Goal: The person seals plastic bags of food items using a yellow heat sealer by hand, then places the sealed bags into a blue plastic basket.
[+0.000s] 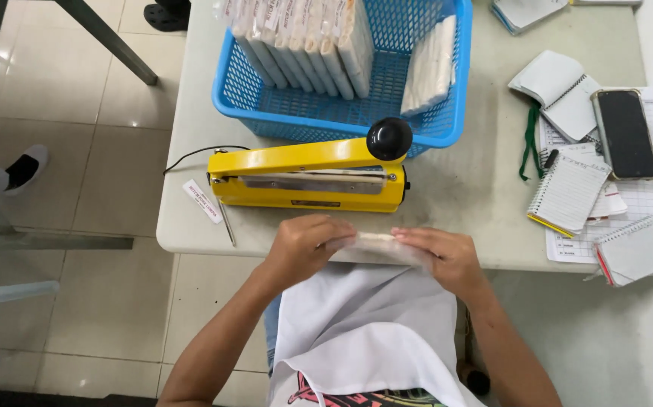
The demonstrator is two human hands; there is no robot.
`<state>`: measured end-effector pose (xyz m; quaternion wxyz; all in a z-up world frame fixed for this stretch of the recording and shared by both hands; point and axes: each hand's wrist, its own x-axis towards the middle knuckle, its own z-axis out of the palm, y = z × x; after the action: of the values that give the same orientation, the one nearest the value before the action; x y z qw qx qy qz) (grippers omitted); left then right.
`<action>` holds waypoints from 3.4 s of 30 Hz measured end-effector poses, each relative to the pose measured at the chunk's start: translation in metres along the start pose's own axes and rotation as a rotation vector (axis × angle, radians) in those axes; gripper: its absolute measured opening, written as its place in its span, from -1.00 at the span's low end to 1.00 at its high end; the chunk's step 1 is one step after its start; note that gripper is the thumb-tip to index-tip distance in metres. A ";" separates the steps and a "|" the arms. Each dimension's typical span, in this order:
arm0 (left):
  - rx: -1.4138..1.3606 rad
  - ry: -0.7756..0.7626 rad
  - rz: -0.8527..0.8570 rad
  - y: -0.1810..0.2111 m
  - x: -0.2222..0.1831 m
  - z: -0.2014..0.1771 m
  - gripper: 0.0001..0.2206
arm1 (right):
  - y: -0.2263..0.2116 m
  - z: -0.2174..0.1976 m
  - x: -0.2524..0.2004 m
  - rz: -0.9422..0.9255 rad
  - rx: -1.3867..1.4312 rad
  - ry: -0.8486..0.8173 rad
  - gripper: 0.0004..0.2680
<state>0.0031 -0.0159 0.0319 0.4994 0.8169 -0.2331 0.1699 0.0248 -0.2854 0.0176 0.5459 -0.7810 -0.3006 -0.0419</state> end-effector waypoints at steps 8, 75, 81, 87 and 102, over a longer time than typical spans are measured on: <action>0.366 0.137 0.107 -0.004 -0.026 -0.004 -0.93 | -0.003 0.020 0.005 -0.205 -0.231 0.045 -0.90; -1.137 0.291 -1.239 -0.031 -0.054 -0.017 -0.37 | 0.079 0.068 0.106 -0.180 -0.707 0.527 -0.77; -1.143 0.334 -1.244 -0.024 -0.047 -0.018 -0.40 | 0.082 0.070 0.109 -0.247 -0.612 0.588 -0.78; -1.139 0.349 -1.212 -0.022 -0.045 -0.016 -0.44 | 0.069 0.066 0.117 -0.306 -0.504 0.556 -0.79; -1.112 0.023 -0.915 -0.027 -0.074 -0.008 -0.32 | 0.012 0.087 0.023 0.851 0.941 0.291 -0.62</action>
<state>-0.0440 0.0170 -0.0221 0.8652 0.4555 0.0857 -0.1915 0.0268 -0.2019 -0.0178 0.8336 -0.4957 0.1256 0.2088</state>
